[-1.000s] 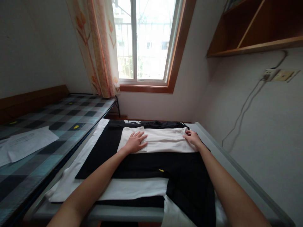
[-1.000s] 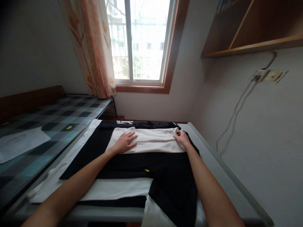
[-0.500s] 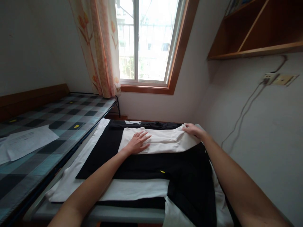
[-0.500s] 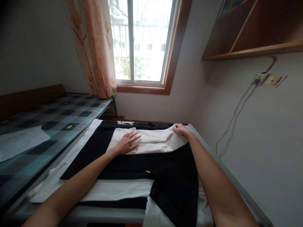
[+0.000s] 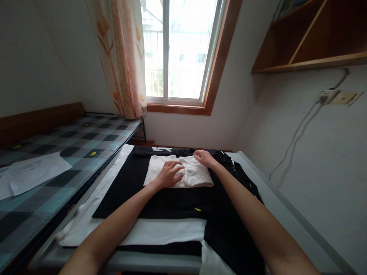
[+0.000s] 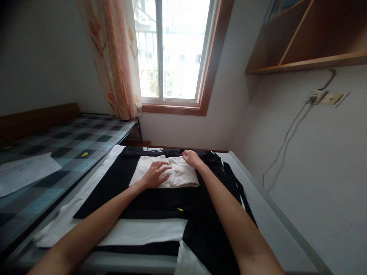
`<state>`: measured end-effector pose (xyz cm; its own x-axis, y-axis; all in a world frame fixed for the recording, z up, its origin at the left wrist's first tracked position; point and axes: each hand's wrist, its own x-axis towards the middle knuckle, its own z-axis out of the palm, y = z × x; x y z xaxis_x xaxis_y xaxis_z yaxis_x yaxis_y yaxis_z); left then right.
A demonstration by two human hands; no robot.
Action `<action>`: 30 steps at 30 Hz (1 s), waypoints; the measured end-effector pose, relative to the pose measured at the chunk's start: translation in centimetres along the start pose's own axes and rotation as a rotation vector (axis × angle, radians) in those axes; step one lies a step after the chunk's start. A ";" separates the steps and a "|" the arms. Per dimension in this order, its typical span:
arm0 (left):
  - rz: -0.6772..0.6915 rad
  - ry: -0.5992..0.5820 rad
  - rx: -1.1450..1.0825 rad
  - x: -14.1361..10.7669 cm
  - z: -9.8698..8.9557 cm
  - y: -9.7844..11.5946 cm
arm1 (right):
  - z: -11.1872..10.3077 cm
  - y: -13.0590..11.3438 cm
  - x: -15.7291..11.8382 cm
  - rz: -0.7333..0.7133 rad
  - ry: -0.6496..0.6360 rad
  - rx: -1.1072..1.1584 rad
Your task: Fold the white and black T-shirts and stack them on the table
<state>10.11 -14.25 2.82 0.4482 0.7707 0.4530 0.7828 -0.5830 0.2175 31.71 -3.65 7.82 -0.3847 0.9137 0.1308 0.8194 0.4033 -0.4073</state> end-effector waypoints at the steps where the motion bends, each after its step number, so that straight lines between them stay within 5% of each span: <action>1: 0.050 -0.024 -0.005 0.1 0.0 0.5 | 0.5 0.1 0.0 -0.009 0.017 -0.068; 8: 0.292 -0.146 0.079 0.4 0.5 2.7 | 3.1 -1.3 0.3 -0.053 -0.019 -0.362; 22: 0.319 -0.209 0.227 1.2 -0.8 3.3 | 5.0 -2.0 1.9 -0.063 0.120 -0.183; 26: 0.266 -0.243 0.187 1.0 -0.5 3.0 | 5.9 -2.4 1.5 -0.039 0.084 -0.290; 30: 0.174 -0.183 0.128 1.0 -0.3 2.5 | 5.8 -2.4 0.2 -0.071 0.201 -0.257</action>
<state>12.35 -15.01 4.06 0.6420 0.7024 0.3073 0.7304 -0.6822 0.0335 27.20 -4.70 3.57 -0.3746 0.8639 0.3367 0.8837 0.4426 -0.1523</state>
